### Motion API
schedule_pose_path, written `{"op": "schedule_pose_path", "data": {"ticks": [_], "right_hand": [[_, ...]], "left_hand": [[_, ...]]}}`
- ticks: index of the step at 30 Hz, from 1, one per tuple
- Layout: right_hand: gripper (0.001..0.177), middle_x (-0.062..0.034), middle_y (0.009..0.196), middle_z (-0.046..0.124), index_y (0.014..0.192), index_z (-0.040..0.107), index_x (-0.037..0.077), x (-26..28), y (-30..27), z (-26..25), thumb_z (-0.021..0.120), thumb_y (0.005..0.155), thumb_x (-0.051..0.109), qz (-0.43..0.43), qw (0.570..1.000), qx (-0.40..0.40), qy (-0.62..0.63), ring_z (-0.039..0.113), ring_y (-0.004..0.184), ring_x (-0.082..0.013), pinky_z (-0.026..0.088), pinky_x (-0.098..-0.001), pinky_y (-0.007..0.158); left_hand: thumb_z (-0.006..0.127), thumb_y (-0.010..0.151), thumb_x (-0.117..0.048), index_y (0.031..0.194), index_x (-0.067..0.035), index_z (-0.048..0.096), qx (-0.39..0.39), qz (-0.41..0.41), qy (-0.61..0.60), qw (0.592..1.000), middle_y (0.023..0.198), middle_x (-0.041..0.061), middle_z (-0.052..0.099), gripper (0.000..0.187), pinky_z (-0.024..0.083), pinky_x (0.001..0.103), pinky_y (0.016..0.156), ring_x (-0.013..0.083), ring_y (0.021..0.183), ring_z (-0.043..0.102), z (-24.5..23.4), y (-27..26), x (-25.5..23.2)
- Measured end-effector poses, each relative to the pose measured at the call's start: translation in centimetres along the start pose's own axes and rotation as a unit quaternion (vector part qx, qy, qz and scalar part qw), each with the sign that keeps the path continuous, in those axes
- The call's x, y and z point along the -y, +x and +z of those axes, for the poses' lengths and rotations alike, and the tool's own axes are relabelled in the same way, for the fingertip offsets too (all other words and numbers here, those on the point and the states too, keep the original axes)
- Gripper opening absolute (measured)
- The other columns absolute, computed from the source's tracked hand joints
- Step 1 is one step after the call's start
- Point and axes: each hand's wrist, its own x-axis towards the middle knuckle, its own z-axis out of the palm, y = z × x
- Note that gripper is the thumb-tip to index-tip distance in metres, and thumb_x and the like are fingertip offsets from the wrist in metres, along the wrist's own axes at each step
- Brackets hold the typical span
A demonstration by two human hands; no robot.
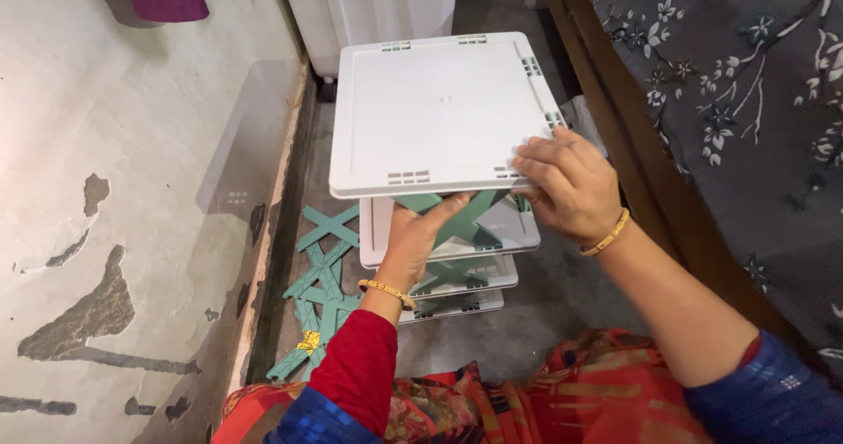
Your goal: The person assembles a stack of white plastic trays with teal X-shaped supports. They pick up each support, align it with the tray edges, and press it into place, repeating the process for multiple units.
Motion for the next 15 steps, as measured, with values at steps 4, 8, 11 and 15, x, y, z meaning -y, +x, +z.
{"op": "schedule_pose_path", "data": {"ticks": [4,8,11,15], "right_hand": [[0.028,-0.0087,0.115,0.071,0.113,0.068,0.006,-0.2,0.2,0.01,0.076,0.093,0.022,0.004,1.0,0.005,0.006,0.069,0.111,-0.0287,0.052,-0.0481,0.108],[0.027,-0.0087,0.116,0.071,0.114,0.068,0.006,0.01,-0.02,0.19,0.075,0.094,0.023,0.006,1.0,0.007,-0.006,0.068,0.111,-0.0286,0.052,-0.0481,0.108],[0.03,-0.0089,0.117,0.07,0.114,0.068,0.005,-0.11,-0.24,0.11,0.077,0.092,0.023,0.007,1.0,0.013,0.011,0.067,0.113,-0.0289,0.052,-0.0473,0.107],[0.04,-0.0085,0.118,0.07,0.114,0.068,0.005,-0.33,-0.45,-0.18,0.084,0.085,0.028,0.018,0.999,0.035,0.035,0.066,0.114,-0.0288,0.052,-0.0458,0.107]], "left_hand": [[0.079,0.086,-0.013,0.115,-0.003,0.072,-0.013,0.03,-0.031,0.999,0.11,0.006,0.075,0.032,0.053,0.031,0.096,0.0154,0.104,0.07,-0.41,0.0,0.12],[0.078,0.088,-0.012,0.117,0.0,0.073,0.004,0.034,-0.035,0.999,0.111,0.008,0.076,0.032,0.053,0.032,0.097,0.0171,0.105,0.069,-0.94,-0.09,0.22],[0.078,0.087,-0.011,0.118,-0.001,0.071,0.009,0.018,-0.048,0.999,0.112,0.008,0.076,0.033,0.053,0.032,0.098,0.0172,0.106,0.07,-1.05,-0.13,0.46],[0.077,0.087,-0.01,0.117,-0.001,0.071,0.002,-0.012,-0.035,0.999,0.11,0.008,0.076,0.032,0.054,0.032,0.096,0.0171,0.105,0.071,-0.82,-0.16,0.79]]}}
